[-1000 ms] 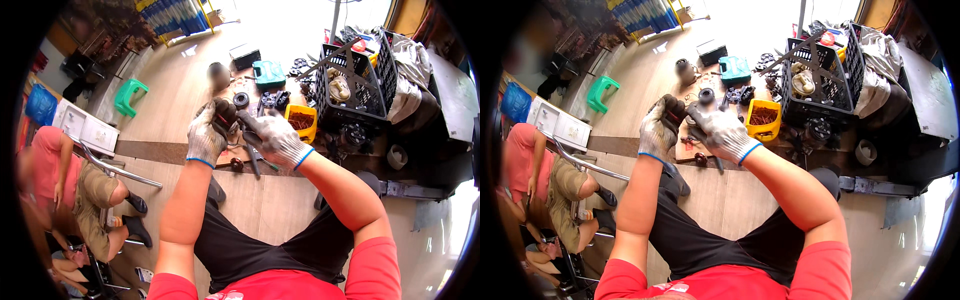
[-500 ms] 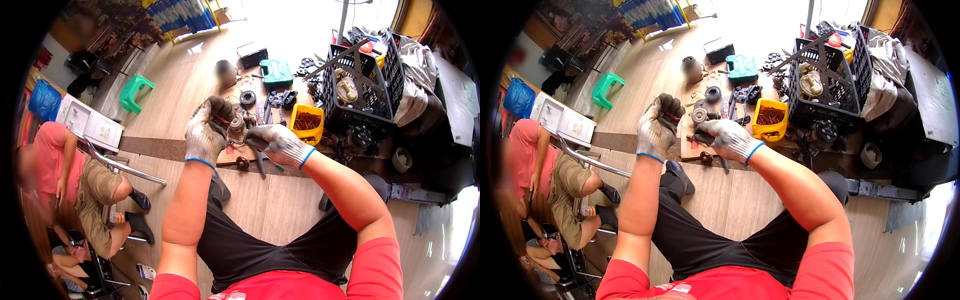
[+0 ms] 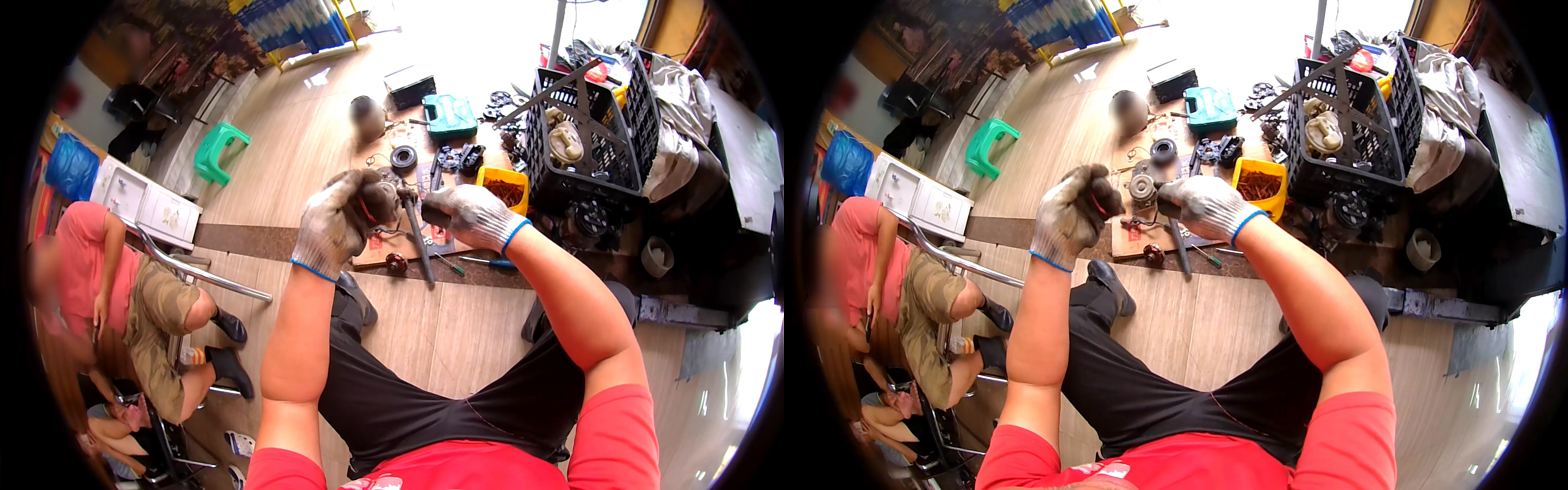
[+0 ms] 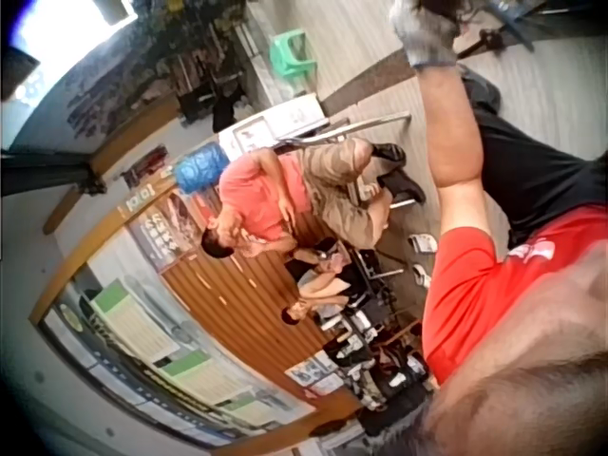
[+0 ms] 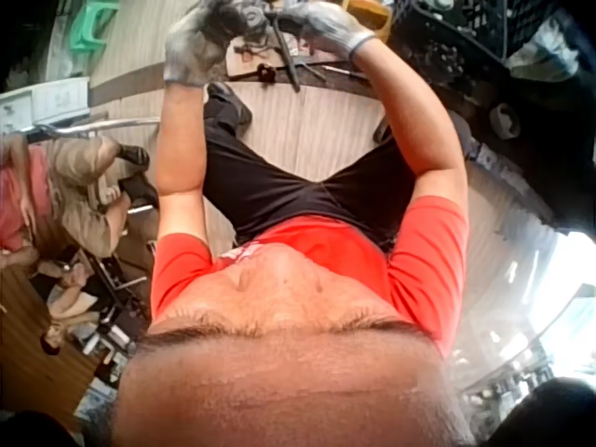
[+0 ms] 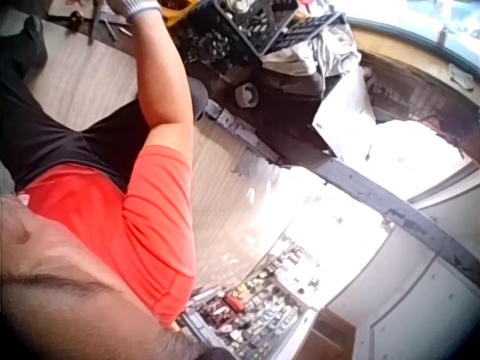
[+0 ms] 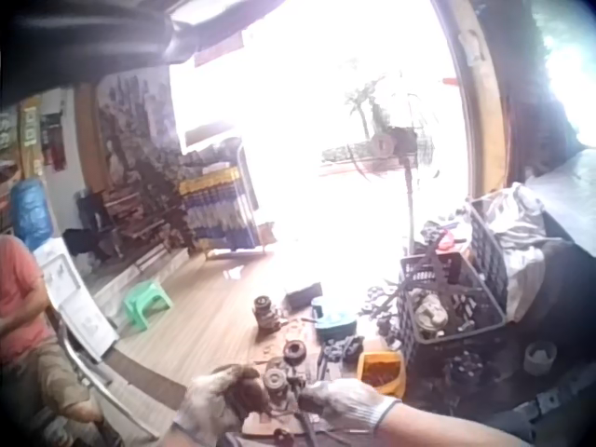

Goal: The person assembles internal components of an alternator by hand, inserting a brush holder assembly and securing it with small screws.

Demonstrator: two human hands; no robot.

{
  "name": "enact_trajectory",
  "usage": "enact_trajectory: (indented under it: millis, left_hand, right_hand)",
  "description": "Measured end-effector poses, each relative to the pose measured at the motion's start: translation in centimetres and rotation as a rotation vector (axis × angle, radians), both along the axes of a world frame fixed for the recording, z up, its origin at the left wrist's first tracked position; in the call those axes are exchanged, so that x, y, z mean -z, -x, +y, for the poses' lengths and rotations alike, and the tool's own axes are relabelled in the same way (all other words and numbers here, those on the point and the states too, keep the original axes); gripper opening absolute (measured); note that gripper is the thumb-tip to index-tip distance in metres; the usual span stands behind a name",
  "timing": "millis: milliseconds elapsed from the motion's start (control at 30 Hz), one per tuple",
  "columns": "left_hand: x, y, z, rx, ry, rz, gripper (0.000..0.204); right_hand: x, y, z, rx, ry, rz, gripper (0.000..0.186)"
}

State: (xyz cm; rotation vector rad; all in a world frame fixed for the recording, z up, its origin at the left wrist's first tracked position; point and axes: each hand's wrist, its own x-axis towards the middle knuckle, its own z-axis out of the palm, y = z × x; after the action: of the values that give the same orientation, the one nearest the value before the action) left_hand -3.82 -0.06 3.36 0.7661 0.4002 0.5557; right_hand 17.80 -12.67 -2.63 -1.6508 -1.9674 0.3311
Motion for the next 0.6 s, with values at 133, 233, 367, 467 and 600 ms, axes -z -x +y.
enact_trajectory:
  millis: [133,233,367,467,600]
  left_hand:
    - [-0.8,0.0,-1.1,0.163,-0.139,0.253,0.021]
    - [-0.8,0.3,-1.0,0.307,-0.194,0.401,0.02]
    - [-0.6,-1.1,-1.7,0.335,-0.422,0.616,0.024]
    - [-0.4,-1.8,-2.2,0.345,-0.61,0.613,0.027]
    - [0.9,-2.2,-2.3,0.244,-0.905,0.659,0.028]
  right_hand:
    - [-0.1,-1.3,0.0,0.07,-0.178,-0.126,0.021]
    - [-2.5,-0.6,0.0,0.065,-0.085,-0.214,0.015]
    - [-4.5,0.1,-0.8,0.118,-0.092,-0.293,0.01]
    - [-4.8,0.3,-0.9,0.144,-0.159,-0.336,0.02]
    - [-5.8,0.7,-1.2,0.188,-0.068,-0.325,0.016]
